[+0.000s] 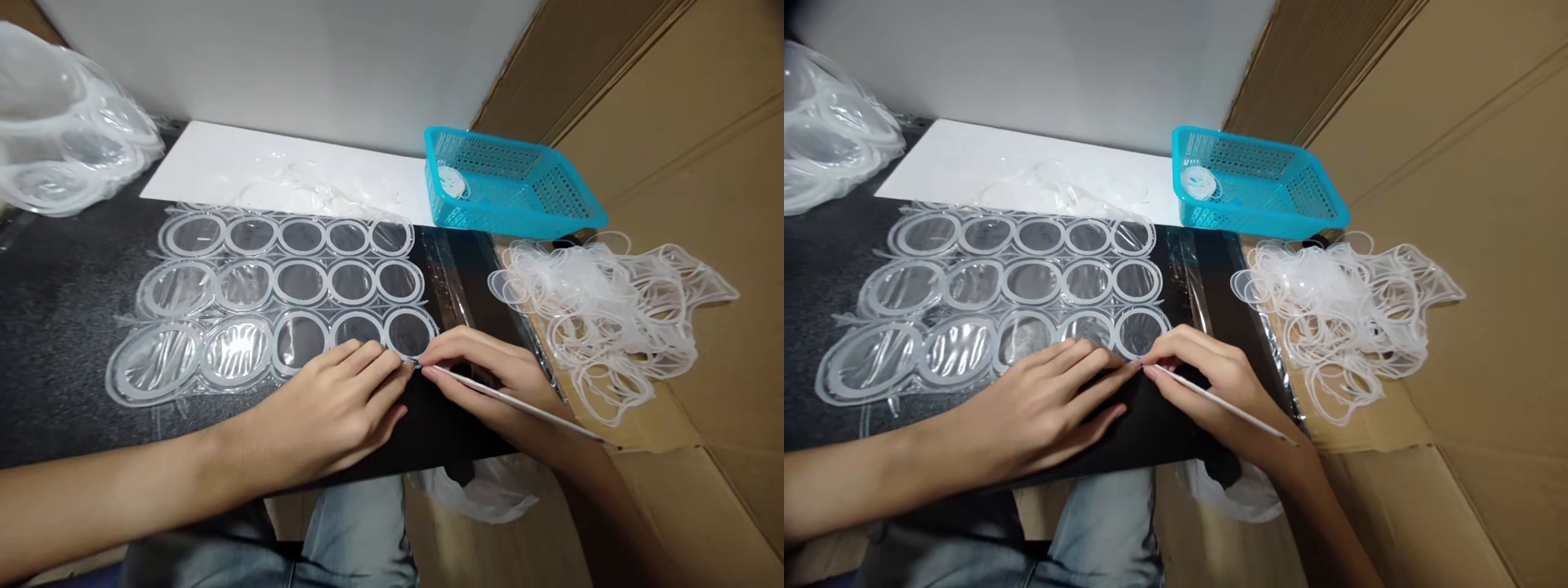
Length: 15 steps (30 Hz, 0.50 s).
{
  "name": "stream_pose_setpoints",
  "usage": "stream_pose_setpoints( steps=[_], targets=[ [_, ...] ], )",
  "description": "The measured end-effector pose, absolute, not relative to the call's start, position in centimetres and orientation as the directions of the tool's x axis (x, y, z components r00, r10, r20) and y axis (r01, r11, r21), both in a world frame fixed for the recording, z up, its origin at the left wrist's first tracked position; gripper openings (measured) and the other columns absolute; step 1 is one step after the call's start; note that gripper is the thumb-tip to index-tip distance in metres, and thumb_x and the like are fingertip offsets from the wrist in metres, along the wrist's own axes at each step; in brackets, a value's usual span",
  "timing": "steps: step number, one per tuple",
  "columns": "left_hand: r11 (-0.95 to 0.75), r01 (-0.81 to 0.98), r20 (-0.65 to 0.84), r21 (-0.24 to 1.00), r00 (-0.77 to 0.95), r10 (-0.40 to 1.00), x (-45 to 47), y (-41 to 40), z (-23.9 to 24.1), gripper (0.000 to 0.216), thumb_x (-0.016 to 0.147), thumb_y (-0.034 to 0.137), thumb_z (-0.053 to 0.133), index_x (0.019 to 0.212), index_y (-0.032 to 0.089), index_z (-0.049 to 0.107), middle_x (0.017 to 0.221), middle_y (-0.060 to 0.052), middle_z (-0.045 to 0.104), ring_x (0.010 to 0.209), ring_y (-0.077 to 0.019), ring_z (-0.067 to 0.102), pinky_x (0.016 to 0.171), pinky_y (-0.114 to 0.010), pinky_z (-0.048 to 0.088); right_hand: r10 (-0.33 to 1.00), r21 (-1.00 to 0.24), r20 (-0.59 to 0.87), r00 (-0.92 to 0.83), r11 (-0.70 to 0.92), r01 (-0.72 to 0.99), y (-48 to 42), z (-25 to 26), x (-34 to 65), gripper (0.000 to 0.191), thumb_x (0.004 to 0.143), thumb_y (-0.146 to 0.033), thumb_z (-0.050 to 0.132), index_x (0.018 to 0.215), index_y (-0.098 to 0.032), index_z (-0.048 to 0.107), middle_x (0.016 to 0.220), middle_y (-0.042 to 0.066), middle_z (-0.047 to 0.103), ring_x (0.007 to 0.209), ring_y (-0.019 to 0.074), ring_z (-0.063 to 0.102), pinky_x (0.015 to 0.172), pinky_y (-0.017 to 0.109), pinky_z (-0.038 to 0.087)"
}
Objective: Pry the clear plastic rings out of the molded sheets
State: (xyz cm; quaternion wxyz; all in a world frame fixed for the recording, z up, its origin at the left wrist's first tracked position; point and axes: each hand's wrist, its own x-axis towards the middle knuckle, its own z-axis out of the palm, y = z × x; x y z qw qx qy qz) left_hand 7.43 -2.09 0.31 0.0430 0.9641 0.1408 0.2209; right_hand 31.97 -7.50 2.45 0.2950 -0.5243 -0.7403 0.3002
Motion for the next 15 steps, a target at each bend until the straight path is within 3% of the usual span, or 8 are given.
stream_pose_setpoints(
  steps=[7, 15],
  targets=[
    [-0.954, 0.253, 0.364, 0.162, 0.883, 0.296, 7.5, -1.8, 0.4, 0.029, 0.107, 0.019, 0.046, 0.125, 0.01, 0.067, 0.113, -0.015, 0.069, 0.102, -0.0284, 0.065, 0.086, -0.042, 0.058, 0.947, -0.709, 0.15, -0.285, 0.304, 0.636, -7.6, 2.5, 31.6, 0.008, 0.105, -0.022, 0.062, 0.106, -0.024, 0.069, 0.11, 0.004, 0.075, 0.104, 0.0198, 0.072, 0.094, 0.032, 0.057],
    [-0.956, 0.232, 0.362, 0.182, 0.888, 0.284, 7.4, -1.5, -0.1, 0.033, 0.108, 0.017, 0.045, 0.131, 0.006, 0.065, 0.118, -0.016, 0.068, 0.107, -0.0295, 0.064, 0.089, -0.045, 0.058, 0.98, -0.796, 0.11, -0.168, 0.188, 0.575, -7.8, 1.5, 31.6, 0.006, 0.101, -0.027, 0.068, 0.104, -0.024, 0.072, 0.11, 0.004, 0.077, 0.103, 0.0218, 0.073, 0.088, 0.032, 0.058]
  ],
)
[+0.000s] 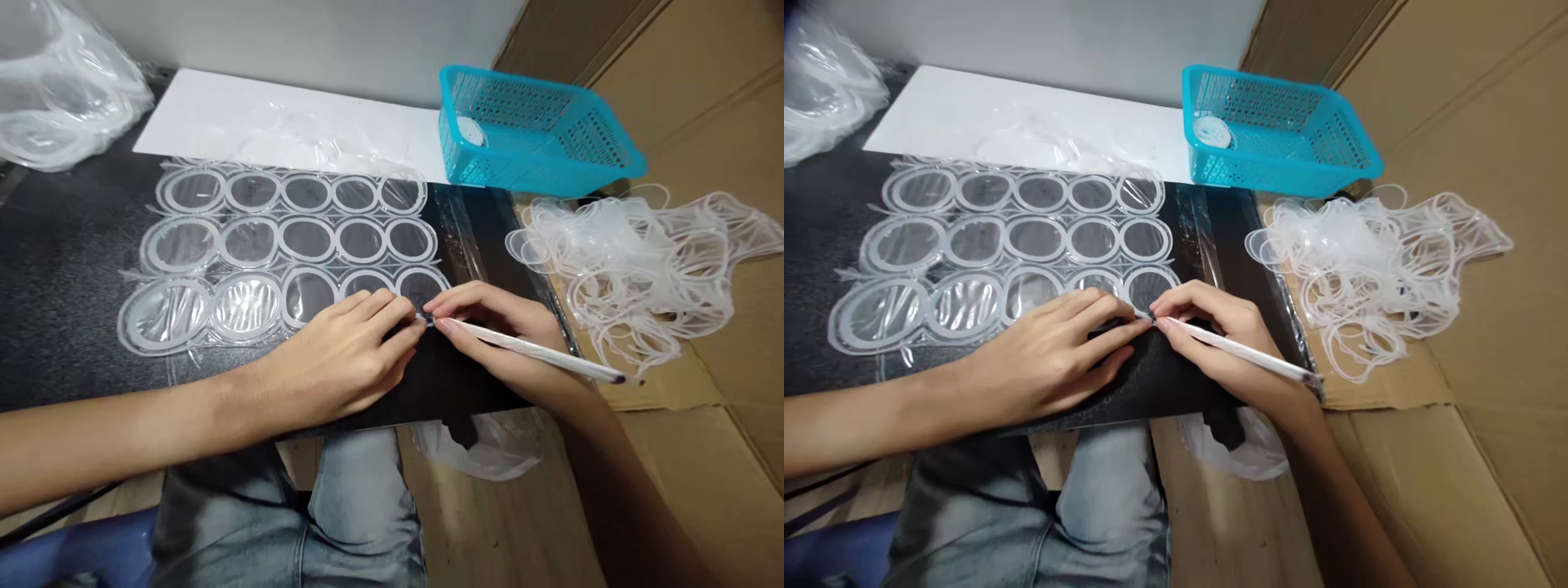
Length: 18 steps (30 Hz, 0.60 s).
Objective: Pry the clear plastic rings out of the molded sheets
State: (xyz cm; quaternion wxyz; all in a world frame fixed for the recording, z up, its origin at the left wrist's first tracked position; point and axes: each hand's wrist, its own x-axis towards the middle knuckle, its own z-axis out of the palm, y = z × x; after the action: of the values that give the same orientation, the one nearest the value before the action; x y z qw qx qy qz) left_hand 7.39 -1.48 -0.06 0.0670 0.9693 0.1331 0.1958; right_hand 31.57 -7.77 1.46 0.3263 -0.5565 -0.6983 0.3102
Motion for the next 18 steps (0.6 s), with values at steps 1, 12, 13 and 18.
stream_pose_setpoints(
  steps=[1, 12, 13, 18],
  targets=[
    [-0.955, 0.231, 0.354, 0.187, 0.891, 0.284, 7.4, -1.3, -0.1, 0.032, 0.108, 0.017, 0.045, 0.131, 0.006, 0.065, 0.119, -0.016, 0.067, 0.108, -0.0293, 0.064, 0.09, -0.045, 0.058, 0.982, -0.807, 0.111, -0.155, 0.18, 0.563, -7.8, 1.3, 31.6, 0.006, 0.101, -0.027, 0.069, 0.104, -0.025, 0.072, 0.111, 0.003, 0.077, 0.104, 0.0219, 0.073, 0.088, 0.032, 0.057],
    [-0.704, -0.017, 0.127, 0.71, 0.986, 0.104, 4.4, -10.4, -1.0, 0.013, 0.103, 0.027, 0.067, 0.091, 0.022, 0.065, 0.091, 0.002, 0.071, 0.073, -0.0123, 0.067, 0.068, -0.024, 0.054, 0.992, -0.837, 0.097, -0.078, 0.124, 0.533, -7.9, 1.0, 31.2, 0.003, 0.098, -0.027, 0.073, 0.1, -0.025, 0.074, 0.108, 0.002, 0.078, 0.099, 0.0192, 0.073, 0.079, 0.027, 0.055],
    [-0.595, 0.03, 0.03, 0.803, 0.996, 0.089, 4.7, -11.4, -2.8, 0.011, 0.101, 0.028, 0.07, 0.093, 0.023, 0.065, 0.091, 0.005, 0.072, 0.069, -0.0096, 0.068, 0.064, -0.02, 0.054, 0.992, -0.835, 0.102, -0.074, 0.126, 0.536, -7.9, 1.1, 31.2, 0.003, 0.098, -0.026, 0.073, 0.1, -0.025, 0.074, 0.107, 0.002, 0.078, 0.098, 0.0187, 0.073, 0.079, 0.027, 0.055],
    [-0.518, 0.281, -0.065, 0.808, 0.916, 0.395, 7.4, -14.0, -8.8, 0.038, 0.115, 0.017, 0.034, 0.097, 0.016, 0.067, 0.078, 0.007, 0.07, 0.068, -0.006, 0.071, 0.064, -0.014, 0.055, 0.99, -0.831, 0.122, -0.077, 0.144, 0.537, -8.1, 1.1, 31.2, 0.004, 0.099, -0.027, 0.072, 0.101, -0.024, 0.074, 0.104, 0.001, 0.077, 0.094, 0.0164, 0.072, 0.08, 0.026, 0.054]
  ],
)
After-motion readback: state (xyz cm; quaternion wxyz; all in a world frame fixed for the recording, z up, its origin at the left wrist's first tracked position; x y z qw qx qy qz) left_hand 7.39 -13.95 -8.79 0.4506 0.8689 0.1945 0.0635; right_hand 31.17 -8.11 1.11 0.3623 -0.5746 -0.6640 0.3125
